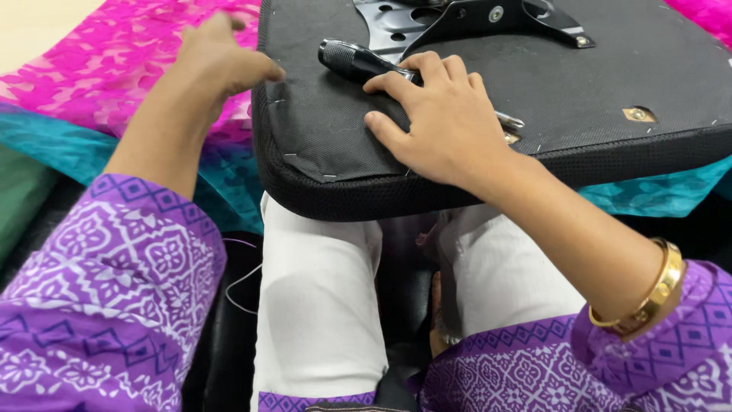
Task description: The person uses a screwdriver to tighten screws on a black metal bracket attached to a black upholstered seat base. They rotate the screwdriver repeatedly to secure the bracket, then place the tool down and adjust the seat base with both hands.
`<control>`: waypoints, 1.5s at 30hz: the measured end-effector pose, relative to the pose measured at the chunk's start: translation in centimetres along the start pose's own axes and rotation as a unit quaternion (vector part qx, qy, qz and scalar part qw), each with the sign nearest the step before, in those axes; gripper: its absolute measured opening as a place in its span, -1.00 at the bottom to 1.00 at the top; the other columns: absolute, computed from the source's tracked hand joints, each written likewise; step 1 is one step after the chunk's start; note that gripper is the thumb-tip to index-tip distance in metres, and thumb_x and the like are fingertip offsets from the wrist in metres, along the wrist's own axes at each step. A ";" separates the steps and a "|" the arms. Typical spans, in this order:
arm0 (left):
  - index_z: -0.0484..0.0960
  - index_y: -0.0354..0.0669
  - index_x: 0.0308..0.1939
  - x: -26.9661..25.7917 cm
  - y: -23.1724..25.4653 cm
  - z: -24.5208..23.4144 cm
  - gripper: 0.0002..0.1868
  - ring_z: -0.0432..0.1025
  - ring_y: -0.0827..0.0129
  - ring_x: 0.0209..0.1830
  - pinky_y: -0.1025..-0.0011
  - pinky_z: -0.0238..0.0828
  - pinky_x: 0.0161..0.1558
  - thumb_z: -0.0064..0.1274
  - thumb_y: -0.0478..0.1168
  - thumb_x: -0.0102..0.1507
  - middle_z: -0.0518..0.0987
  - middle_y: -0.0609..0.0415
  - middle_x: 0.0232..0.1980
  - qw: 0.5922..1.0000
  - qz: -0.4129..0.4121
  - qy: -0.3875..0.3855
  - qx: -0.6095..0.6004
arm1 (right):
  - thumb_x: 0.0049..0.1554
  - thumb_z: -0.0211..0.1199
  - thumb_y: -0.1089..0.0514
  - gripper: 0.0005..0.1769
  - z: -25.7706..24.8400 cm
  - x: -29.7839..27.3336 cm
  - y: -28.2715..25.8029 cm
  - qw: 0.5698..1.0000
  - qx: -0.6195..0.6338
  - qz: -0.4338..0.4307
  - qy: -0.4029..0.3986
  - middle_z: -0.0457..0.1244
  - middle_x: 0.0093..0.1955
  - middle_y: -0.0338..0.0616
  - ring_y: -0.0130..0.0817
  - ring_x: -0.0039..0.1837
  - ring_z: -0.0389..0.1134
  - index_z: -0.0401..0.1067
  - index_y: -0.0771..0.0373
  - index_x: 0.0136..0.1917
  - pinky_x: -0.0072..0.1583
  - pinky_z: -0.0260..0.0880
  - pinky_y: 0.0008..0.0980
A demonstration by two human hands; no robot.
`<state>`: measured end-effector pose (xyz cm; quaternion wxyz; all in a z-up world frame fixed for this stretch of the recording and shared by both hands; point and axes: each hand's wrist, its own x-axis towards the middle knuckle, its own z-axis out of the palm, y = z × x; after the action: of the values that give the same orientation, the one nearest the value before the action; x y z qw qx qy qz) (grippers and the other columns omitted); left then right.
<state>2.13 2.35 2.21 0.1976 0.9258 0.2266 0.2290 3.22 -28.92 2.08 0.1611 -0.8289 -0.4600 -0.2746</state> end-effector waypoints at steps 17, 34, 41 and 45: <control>0.64 -0.33 -0.15 -7.3 10.2 6.1 -0.64 0.49 -0.04 0.07 0.08 0.42 0.04 0.03 -0.03 0.32 0.60 -0.20 0.02 0.968 0.229 0.105 0.000 | 0.26 0.17 -0.08 -0.73 0.6 1.9 4.0 0.960 0.133 0.244 0.010 0.44 0.00 -0.33 -0.27 0.05 0.44 0.44 -0.04 0.20 0.09 0.31 -0.18; 0.71 -0.22 -0.48 -9.6 11.0 4.2 -0.79 0.56 -0.10 -0.36 0.05 0.50 -0.29 0.18 -0.14 0.14 0.62 -0.20 -0.40 0.951 0.241 0.192 0.010 | 0.20 0.29 -0.08 -0.70 0.3 1.4 3.4 0.978 0.082 0.192 0.004 0.40 0.04 -0.28 -0.22 0.13 0.35 0.49 -0.06 0.19 0.12 0.30 -0.11; 0.69 -0.23 -0.37 -9.2 10.9 4.6 -0.78 0.56 -0.05 -0.23 0.07 0.50 -0.17 0.13 -0.13 0.18 0.65 -0.14 -0.27 0.960 0.230 0.158 -0.003 | 0.21 0.28 -0.07 -0.70 0.4 1.3 3.6 0.978 0.090 0.186 0.015 0.42 0.05 -0.24 -0.20 0.10 0.39 0.49 -0.03 0.19 0.09 0.32 -0.11; 0.67 -0.24 -0.23 -9.0 10.8 5.0 -0.69 0.53 -0.02 -0.07 0.08 0.45 -0.04 0.04 -0.05 0.26 0.64 -0.10 -0.12 0.970 0.215 0.114 -0.004 | 0.22 0.27 -0.05 -0.71 0.2 1.5 3.4 0.974 0.103 0.200 0.014 0.43 0.04 -0.25 -0.21 0.08 0.41 0.49 -0.03 0.19 0.09 0.33 -0.15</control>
<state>1.07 -12.37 0.17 0.1205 0.9197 0.0421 0.3714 6.85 -29.56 2.79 0.3039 -0.8791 -0.3082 -0.1995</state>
